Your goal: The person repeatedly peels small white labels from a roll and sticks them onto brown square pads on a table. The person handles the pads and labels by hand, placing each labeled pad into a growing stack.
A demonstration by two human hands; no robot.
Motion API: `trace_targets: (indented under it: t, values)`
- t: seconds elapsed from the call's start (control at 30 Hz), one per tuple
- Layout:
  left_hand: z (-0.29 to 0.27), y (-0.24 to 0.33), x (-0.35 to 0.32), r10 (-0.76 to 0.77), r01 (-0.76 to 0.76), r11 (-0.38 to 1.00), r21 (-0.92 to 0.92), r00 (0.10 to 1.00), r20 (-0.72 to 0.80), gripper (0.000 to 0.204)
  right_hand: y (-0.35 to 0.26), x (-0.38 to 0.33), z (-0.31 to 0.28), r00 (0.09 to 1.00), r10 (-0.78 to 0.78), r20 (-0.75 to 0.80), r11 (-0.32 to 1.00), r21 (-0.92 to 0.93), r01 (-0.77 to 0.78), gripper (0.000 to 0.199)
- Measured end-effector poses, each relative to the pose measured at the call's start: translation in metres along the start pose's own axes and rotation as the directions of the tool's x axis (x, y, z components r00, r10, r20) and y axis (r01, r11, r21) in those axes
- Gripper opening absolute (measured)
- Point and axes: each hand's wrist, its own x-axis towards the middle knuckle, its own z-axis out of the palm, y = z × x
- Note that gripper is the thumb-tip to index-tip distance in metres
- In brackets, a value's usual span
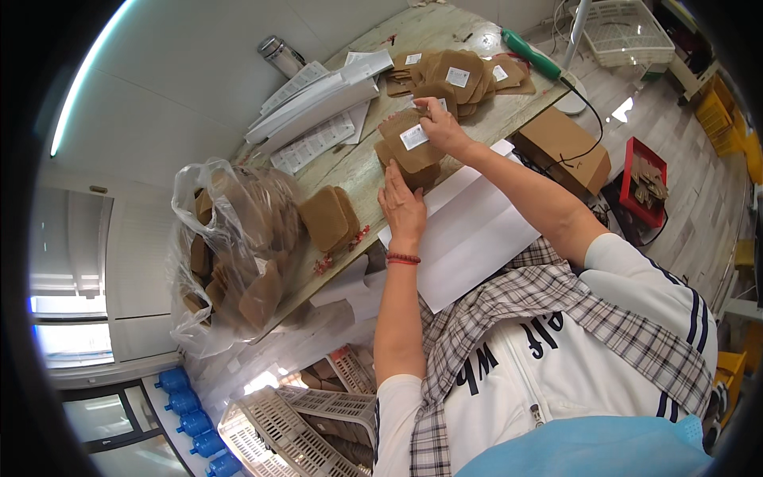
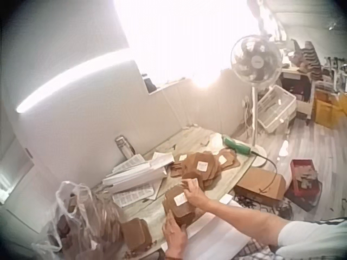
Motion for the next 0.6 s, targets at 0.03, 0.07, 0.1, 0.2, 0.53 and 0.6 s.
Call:
trace_targets:
  t: [0.03,0.07,0.1,0.2,0.53,0.6]
  values:
    - [0.002,-0.003,-0.001,0.003,-0.003,0.999,0.054,1.0,0.018,0.077,-0.002,0.007,-0.006,0.997,0.022,-0.073,0.999,0.039,-0.019,0.038]
    - [0.003,-0.007,-0.002,0.004,-0.008,0.994,0.108,0.999,0.036,0.073,-0.005,0.016,-0.014,0.984,-0.025,-0.174,0.999,0.025,0.03,0.036]
    - [0.006,-0.004,0.003,0.023,-0.027,0.995,0.098,0.999,0.037,0.069,0.005,0.032,-0.029,0.961,-0.073,-0.267,0.996,0.033,0.085,0.039]
    - [0.006,-0.011,0.0,0.029,-0.031,0.996,0.084,0.999,0.024,0.059,-0.005,0.054,-0.053,0.909,0.081,-0.408,0.99,-0.076,-0.123,0.042]
    - [-0.028,-0.001,-0.065,0.177,-0.187,0.964,0.189,0.982,0.07,0.052,-0.012,-0.088,-0.086,0.66,-0.426,0.619,0.58,-0.373,0.725,0.043]
    - [-0.035,-0.001,-0.077,0.2,-0.211,0.955,0.21,0.977,0.072,0.046,0.0,-0.097,-0.09,0.593,-0.464,0.658,0.484,-0.372,0.792,0.032]
